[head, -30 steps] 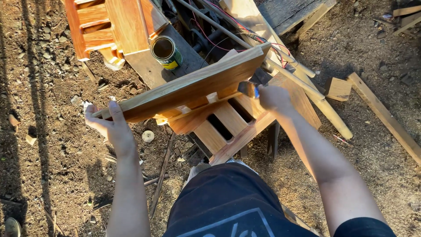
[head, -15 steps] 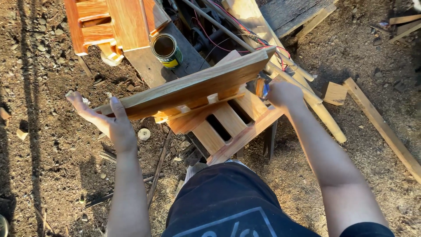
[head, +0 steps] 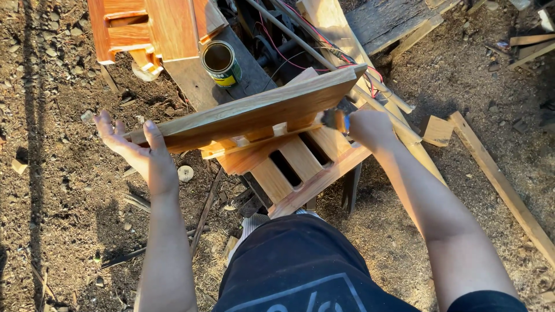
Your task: Applying wood stain to a small wooden furniture structure using a paintbrush.
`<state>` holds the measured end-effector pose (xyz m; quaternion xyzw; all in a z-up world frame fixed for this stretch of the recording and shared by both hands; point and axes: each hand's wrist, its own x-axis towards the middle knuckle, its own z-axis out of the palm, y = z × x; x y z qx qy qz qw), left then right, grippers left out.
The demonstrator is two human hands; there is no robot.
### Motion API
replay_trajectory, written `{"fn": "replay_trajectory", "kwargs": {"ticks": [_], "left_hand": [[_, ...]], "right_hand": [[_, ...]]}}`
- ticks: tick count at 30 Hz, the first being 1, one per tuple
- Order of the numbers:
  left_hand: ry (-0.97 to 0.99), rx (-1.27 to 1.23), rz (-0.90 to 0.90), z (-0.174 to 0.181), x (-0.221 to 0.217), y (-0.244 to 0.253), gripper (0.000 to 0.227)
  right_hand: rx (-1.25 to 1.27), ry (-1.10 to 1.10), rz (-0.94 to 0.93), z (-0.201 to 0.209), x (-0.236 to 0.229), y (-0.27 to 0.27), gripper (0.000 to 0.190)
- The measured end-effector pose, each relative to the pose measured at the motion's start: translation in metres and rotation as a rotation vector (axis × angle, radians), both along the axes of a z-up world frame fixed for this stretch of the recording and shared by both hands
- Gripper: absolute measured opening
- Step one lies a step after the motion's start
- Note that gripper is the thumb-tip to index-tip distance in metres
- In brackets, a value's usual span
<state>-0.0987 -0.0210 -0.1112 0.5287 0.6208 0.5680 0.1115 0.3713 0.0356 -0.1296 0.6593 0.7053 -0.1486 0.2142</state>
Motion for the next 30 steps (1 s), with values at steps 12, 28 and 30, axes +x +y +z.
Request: {"fn": "replay_trajectory", "kwargs": {"ticks": [12,28,30], "left_hand": [[0.012,0.006,0.040,-0.001,0.001,0.005,0.061],[-0.014,-0.109,-0.022,0.030,0.007,0.006,0.037],[0.023,-0.152,-0.054,0.027,0.002,0.007,0.029]], "right_hand": [[-0.205,0.018,-0.104,0.029,-0.002,-0.014,0.026],[-0.205,0.510,-0.405,0.008,-0.121,-0.136,0.047],[-0.211,0.832,-0.473,-0.032,-0.126,-0.155,0.046]]}}
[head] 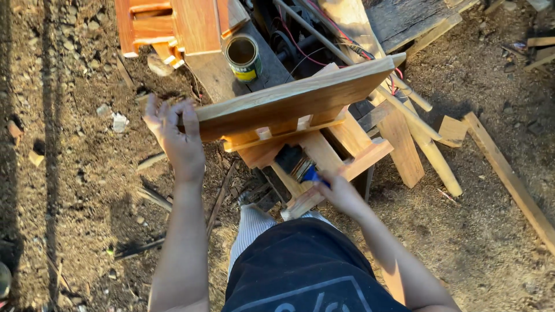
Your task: Applying wood stain to a small wooden furniture structure using a paintbrush.
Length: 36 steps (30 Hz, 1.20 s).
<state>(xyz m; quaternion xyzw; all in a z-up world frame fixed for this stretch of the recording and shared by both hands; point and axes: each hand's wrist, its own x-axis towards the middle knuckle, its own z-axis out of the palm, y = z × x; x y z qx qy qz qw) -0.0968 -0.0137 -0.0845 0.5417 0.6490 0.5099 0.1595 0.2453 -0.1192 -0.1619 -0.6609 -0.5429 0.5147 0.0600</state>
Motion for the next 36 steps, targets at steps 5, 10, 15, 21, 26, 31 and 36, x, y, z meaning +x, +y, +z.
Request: {"fn": "replay_trajectory", "kwargs": {"ticks": [5,10,15,21,26,31,36], "left_hand": [[0.046,-0.060,-0.130,0.011,-0.013,-0.010,0.039],[0.206,-0.092,-0.236,0.011,-0.026,-0.004,0.054],[0.253,0.033,-0.317,-0.005,-0.034,0.008,0.059],[0.235,0.096,-0.366,-0.002,-0.036,0.010,0.059],[0.269,0.101,-0.371,-0.005,-0.040,0.009,0.062],[0.219,0.108,-0.454,-0.001,-0.037,-0.002,0.068],[0.228,0.053,-0.461,0.001,-0.044,-0.005,0.061]], "right_hand": [[0.196,0.078,-0.030,-0.007,-0.063,-0.017,0.045],[0.579,0.012,-0.139,-0.019,-0.109,-0.019,0.044],[0.665,-0.091,-0.321,-0.007,-0.130,0.004,0.029],[0.729,-0.085,-0.554,-0.025,-0.109,0.026,0.022],[0.676,0.021,-0.910,-0.076,-0.080,0.010,0.023],[0.429,0.101,-0.980,-0.033,-0.139,0.013,0.021],[0.526,0.037,-0.534,-0.034,-0.183,-0.018,0.026]]}}
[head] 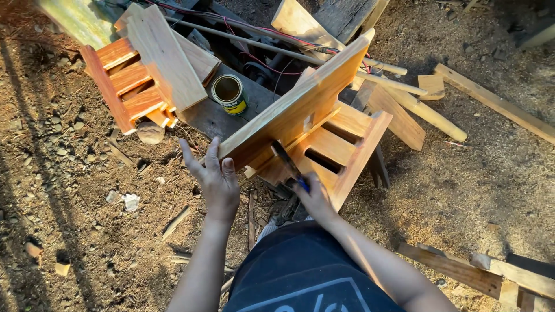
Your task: Applying wood stain to a small wooden furniture structure using a paintbrush.
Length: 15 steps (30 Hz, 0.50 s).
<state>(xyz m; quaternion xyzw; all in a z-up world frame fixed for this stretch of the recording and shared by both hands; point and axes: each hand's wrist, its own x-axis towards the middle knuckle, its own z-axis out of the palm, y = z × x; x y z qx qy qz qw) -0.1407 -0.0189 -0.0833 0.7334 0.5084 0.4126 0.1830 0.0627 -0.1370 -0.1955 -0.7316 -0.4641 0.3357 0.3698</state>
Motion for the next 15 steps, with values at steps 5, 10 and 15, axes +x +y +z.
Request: {"fn": "replay_trajectory", "kwargs": {"ticks": [5,10,15], "left_hand": [[0.022,0.026,-0.012,-0.007,-0.005,-0.006,0.045],[-0.024,-0.004,-0.030,-0.001,-0.003,-0.019,0.039],[-0.245,-0.010,-0.124,-0.010,-0.006,-0.028,0.033]], "right_hand": [[-0.071,0.340,-0.346,-0.029,0.041,-0.016,0.024],[0.176,0.401,-0.534,0.039,0.082,0.007,0.031],[0.393,0.584,-0.679,0.053,0.166,0.054,0.038]]}}
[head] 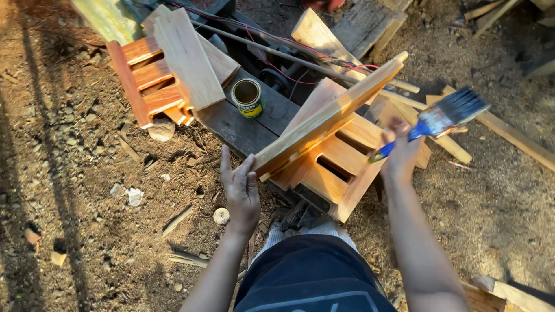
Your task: Applying wood stain to a small wooden furniture structure using a paintbrush.
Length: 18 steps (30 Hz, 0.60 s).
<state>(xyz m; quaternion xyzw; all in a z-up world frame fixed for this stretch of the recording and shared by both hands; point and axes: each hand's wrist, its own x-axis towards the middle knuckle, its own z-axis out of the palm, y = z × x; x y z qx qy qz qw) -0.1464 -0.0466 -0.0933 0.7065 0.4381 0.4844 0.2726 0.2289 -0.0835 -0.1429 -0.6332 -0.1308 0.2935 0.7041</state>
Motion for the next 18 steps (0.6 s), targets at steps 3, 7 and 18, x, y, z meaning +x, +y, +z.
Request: {"fn": "replay_trajectory", "kwargs": {"ticks": [3,7,18], "left_hand": [[-0.002,0.021,0.007,0.000,0.006,-0.012,0.030],[0.000,0.042,0.043,-0.002,0.014,-0.031,0.028],[-0.122,-0.021,0.004,-0.023,0.020,-0.096,0.072]], "right_hand": [[0.257,-0.166,0.048,-0.038,0.076,0.025,0.040],[0.442,-0.061,0.078,-0.015,0.116,0.059,0.048],[0.476,0.302,-0.109,0.022,0.087,0.024,0.043]]}}
